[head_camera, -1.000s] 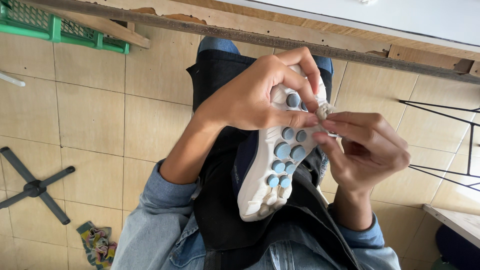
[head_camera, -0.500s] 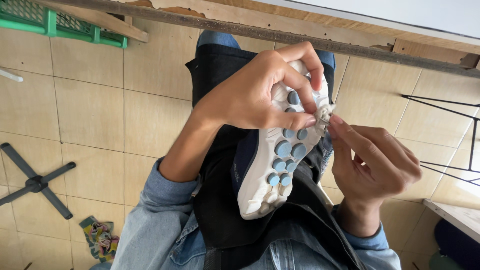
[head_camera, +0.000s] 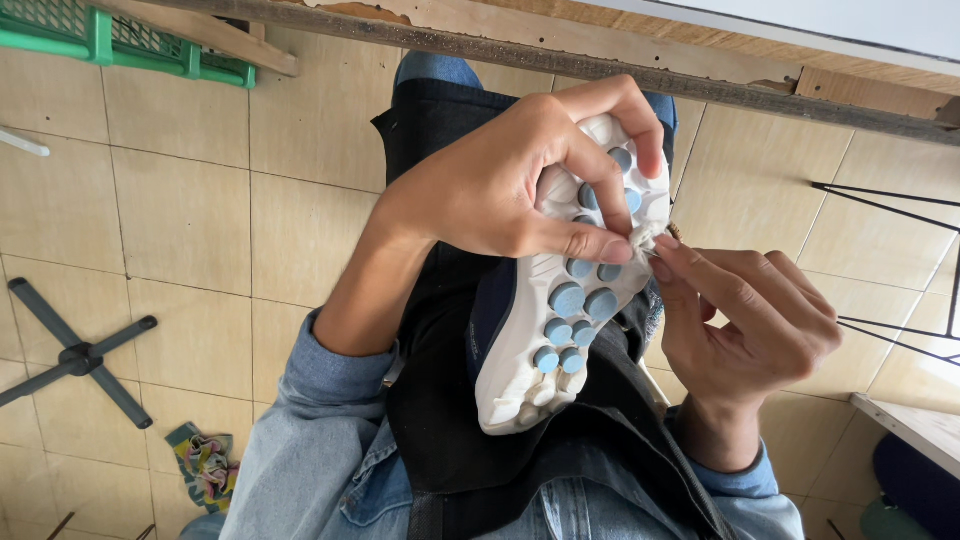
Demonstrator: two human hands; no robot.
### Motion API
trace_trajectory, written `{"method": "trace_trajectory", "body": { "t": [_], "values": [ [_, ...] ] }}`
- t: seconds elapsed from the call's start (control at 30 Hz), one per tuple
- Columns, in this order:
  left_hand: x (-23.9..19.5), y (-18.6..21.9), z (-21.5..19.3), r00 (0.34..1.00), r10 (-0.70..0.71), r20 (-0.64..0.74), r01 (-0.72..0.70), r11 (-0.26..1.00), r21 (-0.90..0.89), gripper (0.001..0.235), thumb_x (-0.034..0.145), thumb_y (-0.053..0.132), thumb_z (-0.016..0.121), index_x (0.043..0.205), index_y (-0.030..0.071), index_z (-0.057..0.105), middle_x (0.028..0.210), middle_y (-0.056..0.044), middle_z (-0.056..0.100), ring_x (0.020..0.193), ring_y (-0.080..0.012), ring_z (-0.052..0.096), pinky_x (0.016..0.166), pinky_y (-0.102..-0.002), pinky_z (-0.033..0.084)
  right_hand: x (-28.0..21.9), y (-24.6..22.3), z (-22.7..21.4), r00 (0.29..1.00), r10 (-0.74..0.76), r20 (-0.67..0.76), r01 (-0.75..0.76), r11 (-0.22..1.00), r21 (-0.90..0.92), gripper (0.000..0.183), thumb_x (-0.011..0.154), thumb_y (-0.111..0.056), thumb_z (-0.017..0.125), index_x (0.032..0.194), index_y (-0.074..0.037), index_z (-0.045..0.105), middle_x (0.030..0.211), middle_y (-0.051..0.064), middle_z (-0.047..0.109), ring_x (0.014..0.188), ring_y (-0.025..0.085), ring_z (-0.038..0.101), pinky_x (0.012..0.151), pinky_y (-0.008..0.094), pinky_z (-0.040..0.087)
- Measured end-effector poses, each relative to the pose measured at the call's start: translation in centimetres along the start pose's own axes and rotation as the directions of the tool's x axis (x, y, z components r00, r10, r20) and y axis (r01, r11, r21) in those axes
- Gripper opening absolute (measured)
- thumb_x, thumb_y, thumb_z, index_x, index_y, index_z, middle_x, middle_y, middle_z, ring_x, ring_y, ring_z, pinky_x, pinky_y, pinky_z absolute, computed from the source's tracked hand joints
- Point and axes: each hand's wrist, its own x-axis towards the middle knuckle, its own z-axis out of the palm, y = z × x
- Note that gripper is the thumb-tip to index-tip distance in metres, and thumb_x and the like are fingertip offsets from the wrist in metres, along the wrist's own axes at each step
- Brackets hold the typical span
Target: The person cleans the sole of a blue sneaker using a cotton swab and a liquid from a bottle. They repeatedly rub the circular treads on the sole, occasionally dipping the swab into the liquid to reapply it.
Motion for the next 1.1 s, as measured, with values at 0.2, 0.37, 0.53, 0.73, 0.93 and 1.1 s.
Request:
{"method": "trace_trajectory", "body": {
  "t": [0.2,0.37,0.53,0.73,0.93,1.1],
  "values": [
    [0.1,-1.0,0.6,0.999,-0.026,-0.029,0.025,0.999,-0.02,0.026,0.098,0.04,0.086,0.095,0.014,0.086,0.128,-0.001,0.056,0.118,-0.0148,0.06,0.098,-0.03,0.049,0.4,-0.3,0.2,1.0,-0.018,0.026,0.017,0.999,0.03,0.009,0.103,0.012,0.088,0.106,0.004,0.086,0.088,0.02,0.083,0.067,0.024,0.071,0.059,0.035,0.044],
    [0.1,-1.4,0.9,0.997,-0.05,-0.053,0.05,0.999,-0.012,0.025,0.098,0.038,0.088,0.095,0.013,0.087,0.129,-0.002,0.057,0.126,-0.018,0.061,0.108,-0.035,0.049,0.0,0.0,1.1,0.999,-0.035,-0.019,0.035,0.998,0.043,0.032,0.103,-0.024,0.078,0.1,0.007,0.083,0.088,0.023,0.083,0.069,0.029,0.079,0.056,0.033,0.05],
    [-0.1,-1.8,0.9,0.997,-0.03,-0.066,0.028,0.999,-0.038,0.022,0.098,0.033,0.091,0.095,0.012,0.085,0.131,-0.003,0.058,0.13,-0.0191,0.061,0.115,-0.037,0.05,-0.6,2.6,2.1,0.959,-0.272,-0.072,0.268,0.961,-0.06,0.047,0.1,-0.023,0.104,0.131,-0.001,0.075,0.11,0.022,0.088,0.086,0.024,0.087,0.059,0.031,0.05],
    [0.0,-1.7,1.3,0.994,-0.074,-0.086,0.069,0.996,-0.064,0.024,0.097,0.037,0.09,0.096,0.016,0.08,0.131,-0.001,0.055,0.119,-0.0149,0.061,0.108,-0.033,0.051,-2.6,5.2,3.0,0.969,-0.171,-0.179,0.2,0.967,0.158,0.015,0.103,0.009,0.084,0.104,-0.005,0.085,0.088,0.017,0.086,0.058,0.018,0.069,0.05,0.033,0.039],
    [-0.2,-2.2,1.6,0.991,-0.077,-0.114,0.066,0.994,-0.092,0.021,0.099,0.037,0.09,0.104,0.021,0.077,0.129,0.0,0.055,0.11,-0.0121,0.063,0.104,-0.03,0.053,-1.1,3.2,2.3,0.978,-0.149,-0.146,0.16,0.985,0.069,0.013,0.102,0.006,0.096,0.107,-0.002,0.087,0.096,0.019,0.087,0.067,0.019,0.075,0.056,0.033,0.038],
    [-0.4,-2.1,1.4,0.984,-0.118,-0.136,0.111,0.992,-0.057,0.019,0.099,0.037,0.089,0.103,0.019,0.083,0.128,-0.001,0.057,0.112,-0.0136,0.062,0.1,-0.03,0.051,-0.5,2.1,2.6,0.982,-0.146,-0.119,0.142,0.989,-0.04,0.018,0.1,0.002,0.104,0.107,-0.002,0.087,0.096,0.02,0.088,0.077,0.023,0.081,0.06,0.036,0.042]
  ]
}}
